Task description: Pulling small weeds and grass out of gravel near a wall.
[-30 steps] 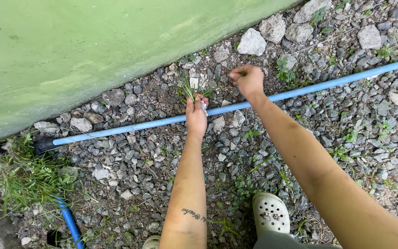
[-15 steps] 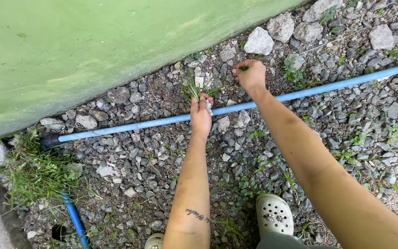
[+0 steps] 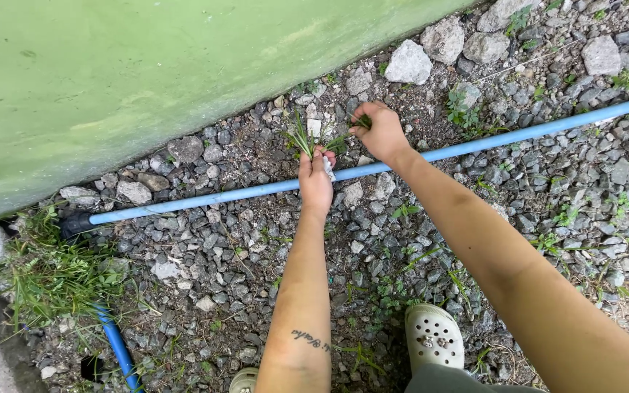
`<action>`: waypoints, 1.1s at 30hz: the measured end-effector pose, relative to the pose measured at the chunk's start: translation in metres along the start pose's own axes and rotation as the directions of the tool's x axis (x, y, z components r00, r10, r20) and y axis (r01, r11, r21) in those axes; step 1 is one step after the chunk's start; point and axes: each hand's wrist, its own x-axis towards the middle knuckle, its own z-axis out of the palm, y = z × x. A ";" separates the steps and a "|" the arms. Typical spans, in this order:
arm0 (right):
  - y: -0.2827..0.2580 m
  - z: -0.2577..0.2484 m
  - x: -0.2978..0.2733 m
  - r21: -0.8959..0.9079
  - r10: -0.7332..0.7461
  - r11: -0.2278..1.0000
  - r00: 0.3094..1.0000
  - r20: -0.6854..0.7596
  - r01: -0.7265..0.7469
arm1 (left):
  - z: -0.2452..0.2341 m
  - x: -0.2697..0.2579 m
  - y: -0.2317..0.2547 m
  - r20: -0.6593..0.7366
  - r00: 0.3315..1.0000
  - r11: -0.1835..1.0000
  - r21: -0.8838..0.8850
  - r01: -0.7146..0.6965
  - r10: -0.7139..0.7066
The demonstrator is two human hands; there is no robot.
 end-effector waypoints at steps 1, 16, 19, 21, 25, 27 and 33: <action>-0.010 -0.002 0.001 0.001 -0.001 1.000 1.000 0.000 0.001 | 0.000 0.001 -0.001 -0.001 1.000 1.000 0.000 -0.001 0.001; 0.005 0.003 0.004 -0.116 -0.160 0.979 0.986 0.057 0.165 | -0.002 -0.001 -0.004 -0.003 0.999 0.998 -0.049 -0.041 0.041; 0.001 -0.003 0.006 -0.046 -0.082 0.995 0.996 0.034 0.083 | -0.002 -0.002 -0.002 0.012 0.999 0.995 -0.083 -0.046 0.047; -0.009 -0.010 0.008 0.227 0.179 0.953 0.979 0.101 -0.198 | -0.001 -0.003 -0.002 -0.007 0.999 0.993 -0.116 -0.040 0.039; -0.001 -0.006 0.009 0.338 0.188 0.892 0.926 0.327 -0.301 | -0.002 -0.001 -0.008 -0.010 0.999 0.987 -0.151 -0.055 0.054; -0.016 -0.005 0.001 0.187 0.218 0.927 0.871 0.439 -0.326 | -0.003 0.000 -0.009 -0.026 0.999 0.986 -0.161 -0.031 0.028; -0.038 -0.001 -0.006 -0.104 -0.107 0.983 0.932 0.346 0.151 | -0.003 0.002 -0.014 -0.027 0.999 0.978 -0.202 -0.049 0.044</action>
